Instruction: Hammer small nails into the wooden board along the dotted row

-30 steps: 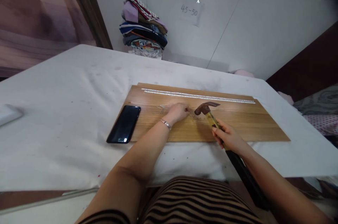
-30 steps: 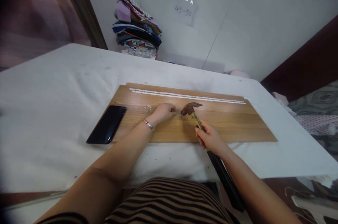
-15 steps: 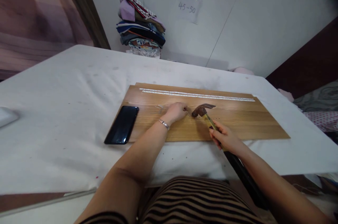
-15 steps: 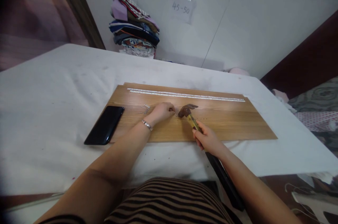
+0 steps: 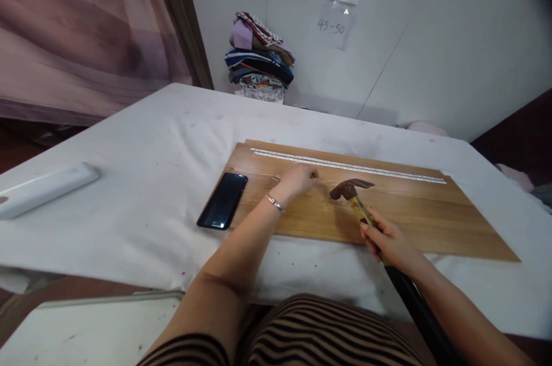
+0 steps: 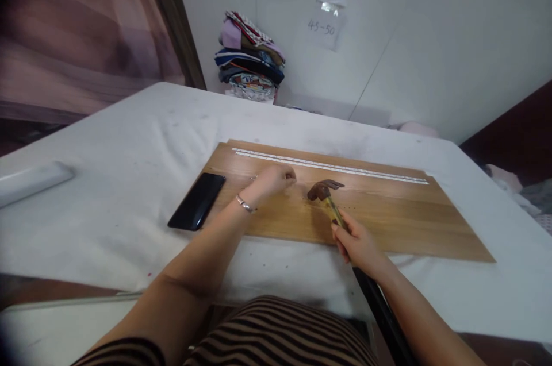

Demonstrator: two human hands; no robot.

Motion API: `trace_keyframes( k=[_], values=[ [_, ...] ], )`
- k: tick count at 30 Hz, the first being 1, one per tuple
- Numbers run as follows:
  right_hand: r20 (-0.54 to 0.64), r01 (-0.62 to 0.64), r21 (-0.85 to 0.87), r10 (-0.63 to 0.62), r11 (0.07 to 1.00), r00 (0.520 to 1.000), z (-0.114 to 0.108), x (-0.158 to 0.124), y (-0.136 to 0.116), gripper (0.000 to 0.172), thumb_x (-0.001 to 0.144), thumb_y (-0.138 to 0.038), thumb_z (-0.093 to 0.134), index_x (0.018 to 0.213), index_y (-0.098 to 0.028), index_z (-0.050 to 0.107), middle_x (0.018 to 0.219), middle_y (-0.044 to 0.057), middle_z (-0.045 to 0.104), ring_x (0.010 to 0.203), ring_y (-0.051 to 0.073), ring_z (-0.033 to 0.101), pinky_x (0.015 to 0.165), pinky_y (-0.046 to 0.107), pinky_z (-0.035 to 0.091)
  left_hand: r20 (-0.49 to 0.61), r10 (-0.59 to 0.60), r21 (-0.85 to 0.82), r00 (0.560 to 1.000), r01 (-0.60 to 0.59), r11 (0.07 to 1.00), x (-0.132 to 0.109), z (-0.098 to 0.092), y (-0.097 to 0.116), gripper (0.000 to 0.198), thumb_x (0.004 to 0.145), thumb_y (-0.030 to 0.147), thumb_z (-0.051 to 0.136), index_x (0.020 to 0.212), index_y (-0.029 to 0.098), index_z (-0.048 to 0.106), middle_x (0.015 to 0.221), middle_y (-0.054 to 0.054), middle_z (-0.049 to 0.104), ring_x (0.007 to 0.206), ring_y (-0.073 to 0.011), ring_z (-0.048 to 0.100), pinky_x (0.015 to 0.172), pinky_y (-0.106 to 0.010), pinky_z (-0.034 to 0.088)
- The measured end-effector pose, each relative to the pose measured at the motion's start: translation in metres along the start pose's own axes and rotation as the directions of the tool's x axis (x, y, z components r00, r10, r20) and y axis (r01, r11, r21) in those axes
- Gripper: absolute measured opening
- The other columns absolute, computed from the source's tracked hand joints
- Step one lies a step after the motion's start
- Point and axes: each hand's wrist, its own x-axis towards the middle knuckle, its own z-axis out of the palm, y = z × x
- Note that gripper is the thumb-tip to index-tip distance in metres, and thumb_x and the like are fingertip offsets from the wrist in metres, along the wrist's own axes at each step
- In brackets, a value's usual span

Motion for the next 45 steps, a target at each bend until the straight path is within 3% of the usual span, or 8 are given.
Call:
trace_keyframes(
  k=[6, 9, 13, 26, 37, 45],
  values=[
    [-0.002, 0.002, 0.018, -0.002, 1.000, 1.000, -0.002, 0.002, -0.001, 0.031, 0.084, -0.052, 0.057, 0.094, -0.024, 0.051, 0.057, -0.009, 0.049, 0.038, 0.009, 0.042, 0.038, 0.024, 0.037, -0.145, -0.191, 0.162, 0.971, 0.214, 0.963, -0.018, -0.047, -0.040, 0.023, 0.082, 0.020, 0.053, 0.087, 0.019, 0.076, 0.094, -0.008, 0.077, 0.090, -0.0217, 0.068, 0.078, -0.028, 0.049],
    [0.000, 0.014, 0.024, -0.014, 1.000, 1.000, -0.001, 0.004, -0.001, 0.032, 0.082, -0.053, 0.058, 0.094, -0.024, 0.050, 0.059, -0.008, 0.051, 0.038, 0.009, 0.042, 0.036, 0.024, 0.036, -0.144, -0.268, 0.252, 0.953, 0.297, 0.921, -0.027, -0.049, -0.061, 0.026, 0.081, 0.020, 0.053, 0.092, 0.019, 0.077, 0.100, -0.010, 0.076, 0.095, -0.0242, 0.068, 0.080, -0.030, 0.050],
    [0.026, 0.031, 0.029, -0.031, 0.999, 0.999, -0.002, 0.006, 0.004, 0.030, 0.083, -0.050, 0.057, 0.093, -0.023, 0.050, 0.060, -0.008, 0.051, 0.038, 0.009, 0.042, 0.036, 0.023, 0.037, -0.098, -0.259, 0.286, 0.961, 0.276, 0.917, -0.037, -0.035, -0.076, 0.030, 0.082, 0.023, 0.054, 0.100, 0.019, 0.077, 0.110, -0.010, 0.074, 0.101, -0.0239, 0.066, 0.083, -0.029, 0.050],
    [0.011, 0.004, 0.052, -0.004, 0.999, 1.000, 0.003, 0.007, -0.011, 0.036, 0.075, -0.048, 0.059, 0.100, -0.023, 0.052, 0.062, -0.010, 0.050, 0.039, 0.008, 0.043, 0.035, 0.021, 0.035, -0.118, -0.252, 0.329, 0.960, 0.277, 0.903, -0.041, -0.021, -0.076, 0.029, 0.092, 0.021, 0.044, 0.101, 0.014, 0.070, 0.108, -0.014, 0.070, 0.096, -0.0253, 0.067, 0.080, -0.032, 0.049],
    [0.025, -0.002, 0.048, 0.001, 0.999, 1.000, -0.004, 0.009, -0.001, 0.033, 0.079, -0.049, 0.060, 0.098, -0.023, 0.052, 0.064, -0.008, 0.052, 0.040, 0.009, 0.043, 0.035, 0.023, 0.037, -0.153, -0.261, 0.262, 0.953, 0.294, 0.919, -0.048, -0.019, -0.078, 0.026, 0.091, 0.024, 0.046, 0.097, 0.018, 0.071, 0.108, -0.011, 0.069, 0.097, -0.0232, 0.067, 0.078, -0.029, 0.049],
    [0.026, -0.017, 0.040, 0.016, 0.999, 1.000, -0.002, 0.009, -0.005, 0.035, 0.079, -0.051, 0.061, 0.100, -0.024, 0.053, 0.064, -0.008, 0.051, 0.040, 0.009, 0.042, 0.036, 0.022, 0.036, -0.126, -0.298, 0.363, 0.946, 0.324, 0.874, -0.047, -0.016, -0.071, 0.033, 0.095, 0.021, 0.038, 0.103, 0.011, 0.068, 0.106, -0.017, 0.068, 0.094, -0.0285, 0.069, 0.074, -0.034, 0.051]
  ],
)
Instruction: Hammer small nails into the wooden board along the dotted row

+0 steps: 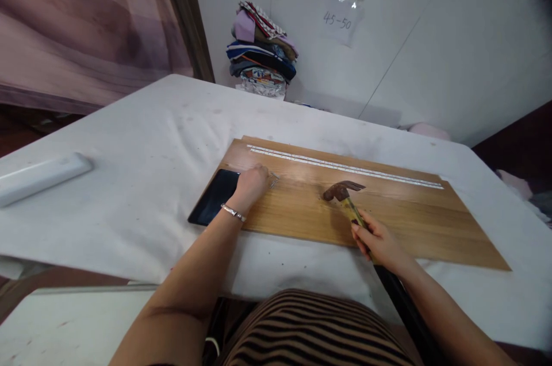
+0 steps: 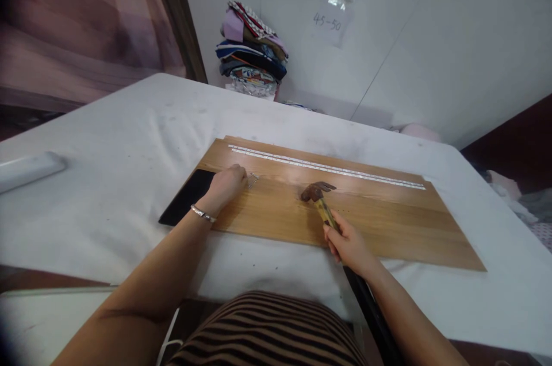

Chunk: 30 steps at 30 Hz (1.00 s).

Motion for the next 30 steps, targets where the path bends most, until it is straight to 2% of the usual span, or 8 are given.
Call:
trace_keyframes(
  k=[10, 17, 22, 26, 30],
  values=[
    [-0.027, -0.009, 0.010, 0.010, 1.000, 1.000, -0.003, -0.002, -0.008, 0.042, 0.077, -0.052, 0.060, 0.107, -0.023, 0.055, 0.063, -0.007, 0.050, 0.041, 0.009, 0.042, 0.036, 0.023, 0.037, -0.025, -0.020, 0.064, 0.999, 0.022, 0.998, -0.003, 0.008, -0.001, 0.033, 0.096, 0.023, 0.036, 0.102, 0.012, 0.067, 0.107, -0.017, 0.068, 0.092, -0.0272, 0.069, 0.073, -0.032, 0.050],
    [-0.005, -0.006, 0.003, 0.006, 1.000, 1.000, -0.004, -0.003, -0.003, 0.039, 0.082, -0.048, 0.059, 0.110, -0.022, 0.053, 0.065, -0.008, 0.050, 0.041, 0.008, 0.041, 0.037, 0.022, 0.037, -0.021, -0.015, 0.018, 1.000, 0.015, 1.000, -0.010, -0.001, -0.001, 0.031, 0.097, 0.024, 0.036, 0.099, 0.016, 0.066, 0.106, -0.012, 0.067, 0.090, -0.0247, 0.069, 0.071, -0.030, 0.048],
    [0.013, -0.003, -0.027, 0.004, 1.000, 1.000, -0.006, -0.003, 0.001, 0.031, 0.085, -0.050, 0.058, 0.098, -0.023, 0.053, 0.062, -0.007, 0.049, 0.041, 0.009, 0.041, 0.037, 0.022, 0.037, 0.031, -0.041, -0.018, 0.999, 0.042, 0.999, -0.015, -0.009, 0.005, 0.032, 0.098, 0.029, 0.038, 0.097, 0.017, 0.068, 0.109, -0.011, 0.067, 0.094, -0.0248, 0.069, 0.073, -0.031, 0.049],
    [0.010, -0.006, -0.039, 0.006, 0.999, 1.000, -0.009, -0.001, 0.002, 0.033, 0.085, -0.053, 0.058, 0.098, -0.023, 0.053, 0.061, -0.007, 0.050, 0.042, 0.010, 0.041, 0.038, 0.024, 0.038, 0.034, -0.045, -0.042, 0.998, 0.047, 0.998, -0.017, -0.011, 0.007, 0.035, 0.099, 0.033, 0.038, 0.095, 0.017, 0.068, 0.106, -0.011, 0.068, 0.094, -0.0242, 0.069, 0.073, -0.030, 0.049],
    [0.005, 0.002, -0.039, -0.002, 0.999, 1.000, -0.010, -0.001, 0.000, 0.036, 0.085, -0.054, 0.058, 0.102, -0.022, 0.053, 0.057, -0.008, 0.049, 0.041, 0.010, 0.042, 0.039, 0.024, 0.037, 0.035, -0.038, -0.064, 0.999, 0.040, 0.997, -0.019, -0.012, 0.005, 0.027, 0.095, 0.032, 0.045, 0.095, 0.017, 0.068, 0.105, -0.010, 0.068, 0.093, -0.0232, 0.069, 0.073, -0.029, 0.049]
  ],
)
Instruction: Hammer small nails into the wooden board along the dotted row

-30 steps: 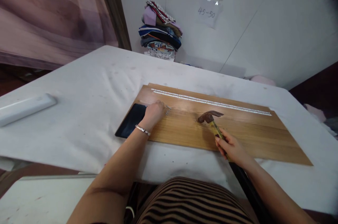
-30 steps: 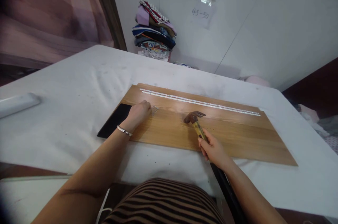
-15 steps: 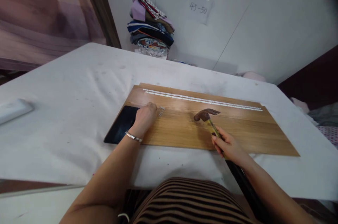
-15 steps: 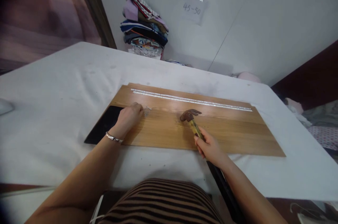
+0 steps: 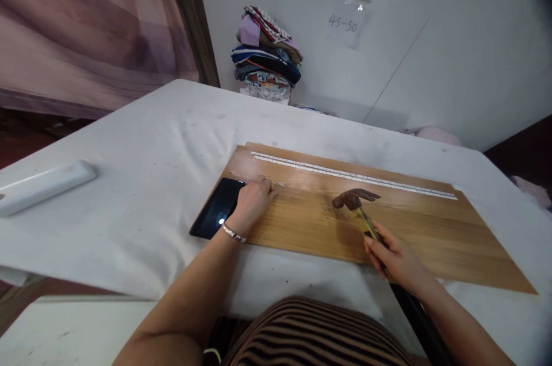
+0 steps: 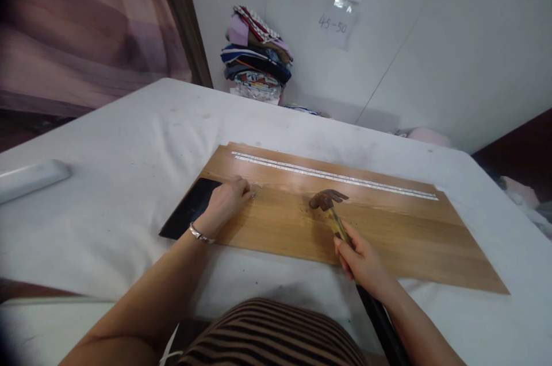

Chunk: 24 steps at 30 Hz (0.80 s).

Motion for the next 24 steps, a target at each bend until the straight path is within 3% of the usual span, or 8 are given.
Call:
trace_keyframes(
  k=[7, 24],
  values=[
    [0.015, -0.003, -0.028, 0.004, 1.000, 1.000, 0.0026, -0.0022, -0.0096, 0.035, 0.084, -0.056, 0.059, 0.091, -0.022, 0.053, 0.051, -0.008, 0.046, 0.038, 0.009, 0.040, 0.039, 0.023, 0.036, 0.024, -0.014, 0.036, 1.000, 0.013, 0.999, -0.0027, -0.0014, -0.0001, 0.028, 0.095, 0.020, 0.040, 0.097, 0.016, 0.067, 0.103, -0.010, 0.070, 0.093, -0.0244, 0.070, 0.073, -0.030, 0.050],
    [-0.023, 0.003, 0.004, -0.002, 1.000, 1.000, 0.0070, -0.0058, -0.0057, 0.038, 0.081, -0.054, 0.061, 0.101, -0.022, 0.053, 0.067, -0.006, 0.050, 0.043, 0.009, 0.042, 0.035, 0.023, 0.039, 0.027, 0.007, 0.013, 1.000, -0.008, 1.000, 0.0037, 0.0074, -0.0038, 0.027, 0.094, 0.017, 0.041, 0.103, 0.012, 0.066, 0.103, -0.015, 0.071, 0.097, -0.0258, 0.071, 0.078, -0.032, 0.053]
  ],
)
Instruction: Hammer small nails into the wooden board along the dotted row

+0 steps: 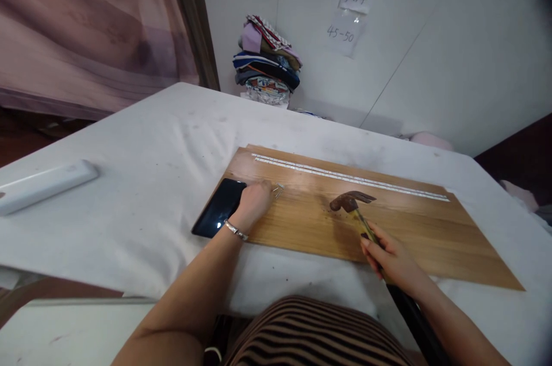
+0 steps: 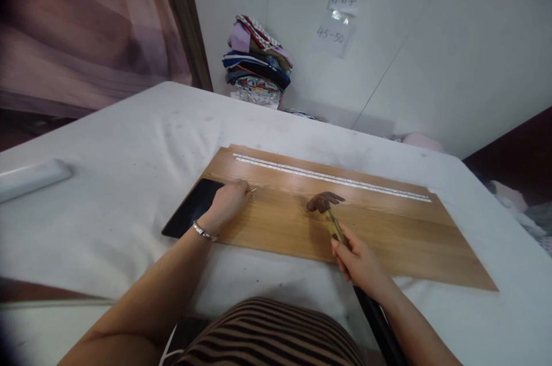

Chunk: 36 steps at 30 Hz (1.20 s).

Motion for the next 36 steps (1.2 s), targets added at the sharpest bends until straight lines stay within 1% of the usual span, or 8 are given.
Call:
trace_keyframes(
  k=[3, 8, 13, 17, 20, 25, 32, 36],
  values=[
    [-0.015, 0.006, -0.009, -0.006, 1.000, 1.000, 0.000, -0.001, 0.000, 0.035, 0.082, -0.053, 0.060, 0.096, -0.022, 0.052, 0.063, -0.007, 0.048, 0.042, 0.008, 0.041, 0.036, 0.022, 0.038, -0.011, -0.009, -0.012, 1.000, 0.009, 1.000, 0.000, -0.001, 0.001, 0.026, 0.093, 0.019, 0.042, 0.098, 0.013, 0.067, 0.102, -0.015, 0.072, 0.097, -0.0252, 0.071, 0.078, -0.031, 0.052],
    [-0.013, 0.010, 0.003, -0.010, 1.000, 1.000, 0.000, -0.002, -0.005, 0.033, 0.082, -0.051, 0.058, 0.097, -0.022, 0.051, 0.060, -0.008, 0.048, 0.040, 0.009, 0.041, 0.037, 0.023, 0.037, -0.015, -0.030, -0.056, 0.999, 0.029, 0.998, 0.001, -0.003, 0.001, 0.025, 0.092, 0.025, 0.044, 0.093, 0.015, 0.066, 0.102, -0.013, 0.073, 0.098, -0.0268, 0.070, 0.077, -0.031, 0.051],
    [-0.010, -0.028, 0.003, 0.028, 1.000, 1.000, 0.002, -0.005, -0.014, 0.035, 0.079, -0.051, 0.059, 0.097, -0.022, 0.053, 0.059, -0.009, 0.048, 0.039, 0.008, 0.040, 0.037, 0.022, 0.036, -0.035, -0.037, -0.091, 0.999, 0.034, 0.995, 0.003, -0.004, -0.001, 0.025, 0.093, 0.030, 0.043, 0.089, 0.018, 0.065, 0.099, -0.011, 0.074, 0.094, -0.0262, 0.070, 0.074, -0.030, 0.048],
    [-0.020, -0.038, 0.029, 0.038, 0.999, 0.999, 0.004, -0.005, -0.015, 0.046, 0.077, -0.051, 0.060, 0.111, -0.021, 0.054, 0.062, -0.009, 0.049, 0.039, 0.008, 0.040, 0.037, 0.022, 0.036, -0.043, -0.032, -0.122, 0.999, 0.027, 0.992, 0.003, -0.006, 0.001, 0.025, 0.093, 0.034, 0.046, 0.090, 0.019, 0.065, 0.095, -0.010, 0.074, 0.090, -0.0246, 0.069, 0.071, -0.029, 0.046],
    [-0.033, -0.039, 0.050, 0.041, 0.998, 0.999, 0.006, -0.004, -0.014, 0.054, 0.077, -0.051, 0.060, 0.121, -0.020, 0.051, 0.065, -0.008, 0.050, 0.041, 0.008, 0.041, 0.037, 0.023, 0.037, -0.046, -0.020, -0.143, 0.999, 0.013, 0.990, 0.002, -0.008, 0.002, 0.023, 0.092, 0.033, 0.046, 0.090, 0.019, 0.065, 0.094, -0.009, 0.074, 0.088, -0.0231, 0.069, 0.070, -0.028, 0.044],
    [-0.017, -0.038, 0.037, 0.038, 0.999, 0.999, 0.007, -0.005, -0.014, 0.045, 0.079, -0.051, 0.059, 0.112, -0.020, 0.053, 0.060, -0.009, 0.048, 0.040, 0.008, 0.040, 0.037, 0.022, 0.037, -0.073, -0.018, -0.172, 0.997, 0.005, 0.985, 0.000, -0.009, 0.002, 0.022, 0.091, 0.029, 0.046, 0.093, 0.019, 0.065, 0.095, -0.008, 0.074, 0.087, -0.0217, 0.069, 0.069, -0.027, 0.044],
    [0.006, -0.035, 0.008, 0.035, 0.999, 0.999, 0.010, -0.004, -0.014, 0.037, 0.080, -0.051, 0.057, 0.103, -0.022, 0.051, 0.057, -0.010, 0.047, 0.038, 0.007, 0.039, 0.038, 0.022, 0.035, -0.057, 0.006, -0.095, 0.998, -0.011, 0.995, 0.001, -0.007, -0.003, 0.026, 0.091, 0.026, 0.045, 0.098, 0.019, 0.069, 0.108, -0.009, 0.073, 0.098, -0.0243, 0.068, 0.074, -0.029, 0.047],
    [0.007, -0.044, 0.005, 0.044, 0.999, 0.999, 0.010, -0.003, -0.012, 0.037, 0.080, -0.050, 0.057, 0.103, -0.022, 0.051, 0.056, -0.011, 0.047, 0.038, 0.007, 0.040, 0.038, 0.022, 0.034, -0.067, -0.004, -0.089, 0.998, -0.002, 0.996, 0.002, -0.006, -0.004, 0.033, 0.093, 0.026, 0.041, 0.102, 0.020, 0.072, 0.114, -0.010, 0.071, 0.101, -0.0254, 0.068, 0.076, -0.031, 0.049]
  ],
)
